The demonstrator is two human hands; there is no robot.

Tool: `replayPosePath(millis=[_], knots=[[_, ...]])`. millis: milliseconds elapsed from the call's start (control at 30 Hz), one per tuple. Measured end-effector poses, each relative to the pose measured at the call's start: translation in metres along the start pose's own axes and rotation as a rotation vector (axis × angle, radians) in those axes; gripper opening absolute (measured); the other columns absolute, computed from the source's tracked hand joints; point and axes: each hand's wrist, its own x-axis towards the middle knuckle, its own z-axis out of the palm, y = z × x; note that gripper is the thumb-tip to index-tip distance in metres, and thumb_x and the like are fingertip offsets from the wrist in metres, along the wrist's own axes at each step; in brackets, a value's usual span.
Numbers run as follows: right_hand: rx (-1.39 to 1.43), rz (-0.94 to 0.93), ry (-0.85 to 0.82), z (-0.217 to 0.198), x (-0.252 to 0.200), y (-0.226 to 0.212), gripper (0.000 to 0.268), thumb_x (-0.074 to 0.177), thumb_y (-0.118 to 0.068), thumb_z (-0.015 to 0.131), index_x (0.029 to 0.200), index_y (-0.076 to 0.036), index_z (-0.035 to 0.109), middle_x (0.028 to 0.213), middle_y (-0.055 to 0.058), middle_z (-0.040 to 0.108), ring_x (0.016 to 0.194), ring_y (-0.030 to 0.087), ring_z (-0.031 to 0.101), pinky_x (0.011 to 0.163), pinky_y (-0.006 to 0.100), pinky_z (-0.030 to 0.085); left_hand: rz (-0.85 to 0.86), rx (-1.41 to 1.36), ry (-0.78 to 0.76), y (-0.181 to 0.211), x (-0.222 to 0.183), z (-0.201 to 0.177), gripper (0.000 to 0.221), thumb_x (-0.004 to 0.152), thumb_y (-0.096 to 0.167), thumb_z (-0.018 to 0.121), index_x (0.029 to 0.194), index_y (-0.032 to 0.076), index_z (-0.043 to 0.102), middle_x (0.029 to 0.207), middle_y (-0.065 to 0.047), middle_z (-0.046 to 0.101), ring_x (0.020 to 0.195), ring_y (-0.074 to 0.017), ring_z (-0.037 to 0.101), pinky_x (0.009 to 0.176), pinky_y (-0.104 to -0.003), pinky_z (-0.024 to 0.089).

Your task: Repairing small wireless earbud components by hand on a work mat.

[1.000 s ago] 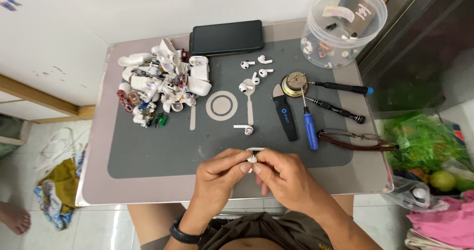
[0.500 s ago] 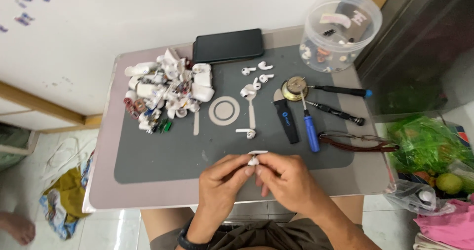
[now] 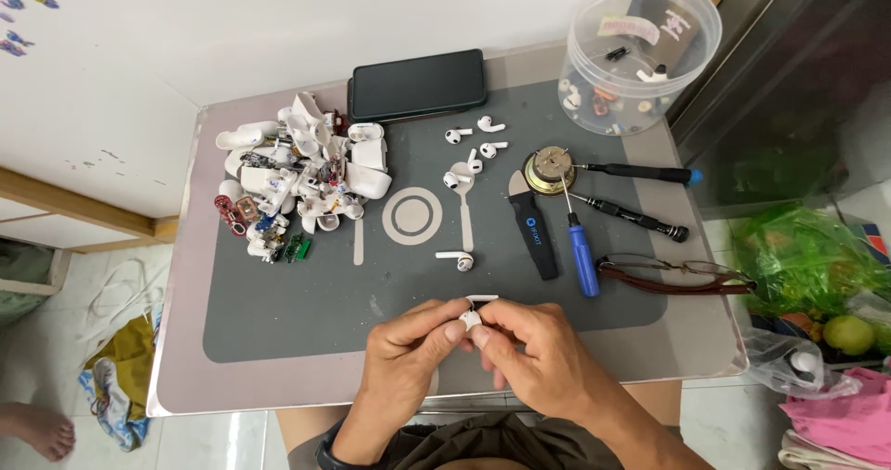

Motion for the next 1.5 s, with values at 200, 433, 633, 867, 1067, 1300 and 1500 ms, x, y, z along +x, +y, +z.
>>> replayPosePath(millis=[200, 433, 633, 867, 1067, 1300, 1500], knots=[[0.016, 0.032, -0.027, -0.004, 0.0, 0.0, 0.017, 0.089, -0.009, 0.064, 0.075, -0.002, 0.071, 0.052, 0.003, 0.066, 0.037, 0.012, 0.057, 0.035, 0.025, 0.043, -0.012, 0.045, -0.004, 0.0, 0.001, 0.003, 0.025, 0.093, 0.002, 0.068, 0.117, -0.004, 0.075, 0.097, -0.016, 0.072, 0.082, -0.0211, 0.066, 0.075, -0.03, 0.059], [0.055, 0.001, -0.085, -0.007, 0.002, 0.001, 0.017, 0.089, -0.006, 0.062, 0.074, -0.001, 0.069, 0.05, 0.002, 0.065, 0.034, 0.012, 0.055, 0.033, 0.025, 0.038, 0.145, 0.264, 0.019, 0.006, -0.002, 0.015, 0.023, 0.095, 0.003, 0.065, 0.116, -0.004, 0.073, 0.095, -0.013, 0.073, 0.076, -0.0161, 0.063, 0.067, -0.026, 0.054], [0.245, 0.144, -0.128, -0.012, 0.004, 0.007, 0.022, 0.09, -0.007, 0.062, 0.071, 0.003, 0.067, 0.053, 0.007, 0.064, 0.035, 0.013, 0.051, 0.033, 0.026, 0.04, 0.164, 0.39, 0.044, 0.01, 0.001, 0.019, 0.023, 0.095, 0.007, 0.066, 0.112, -0.006, 0.073, 0.084, -0.009, 0.069, 0.069, -0.0133, 0.06, 0.059, -0.025, 0.05], [0.159, 0.075, -0.12, -0.007, -0.001, 0.009, 0.019, 0.089, -0.007, 0.063, 0.073, 0.0, 0.068, 0.051, 0.005, 0.064, 0.035, 0.011, 0.051, 0.033, 0.026, 0.038, 0.179, 0.3, 0.025, 0.003, -0.005, 0.012, 0.025, 0.09, -0.002, 0.069, 0.114, -0.003, 0.074, 0.094, -0.012, 0.074, 0.065, -0.0109, 0.052, 0.055, -0.025, 0.041], [0.057, -0.085, -0.094, -0.008, -0.005, -0.002, 0.016, 0.086, -0.001, 0.065, 0.071, -0.002, 0.063, 0.049, 0.001, 0.059, 0.04, 0.01, 0.041, 0.038, 0.029, 0.031, 0.092, 0.107, -0.028, -0.007, -0.011, 0.001, 0.026, 0.089, -0.007, 0.072, 0.114, -0.004, 0.076, 0.087, -0.01, 0.068, 0.071, -0.0135, 0.053, 0.06, -0.026, 0.043], [0.181, -0.064, -0.259, -0.016, -0.008, -0.001, 0.019, 0.088, 0.001, 0.063, 0.07, -0.003, 0.06, 0.052, 0.002, 0.061, 0.038, 0.013, 0.048, 0.038, 0.029, 0.037, 0.156, 0.026, -0.095, -0.025, -0.024, -0.005, 0.028, 0.085, -0.006, 0.076, 0.113, -0.003, 0.076, 0.098, -0.022, 0.077, 0.072, -0.0159, 0.065, 0.061, -0.025, 0.051], [0.129, -0.139, -0.281, -0.014, -0.007, 0.006, 0.017, 0.085, -0.004, 0.065, 0.07, -0.003, 0.059, 0.056, 0.003, 0.06, 0.044, 0.017, 0.05, 0.044, 0.03, 0.04, 0.272, 0.05, -0.025, -0.037, -0.033, 0.003, 0.028, 0.082, -0.009, 0.075, 0.111, -0.007, 0.075, 0.096, -0.024, 0.077, 0.071, -0.0165, 0.065, 0.061, -0.025, 0.051]])
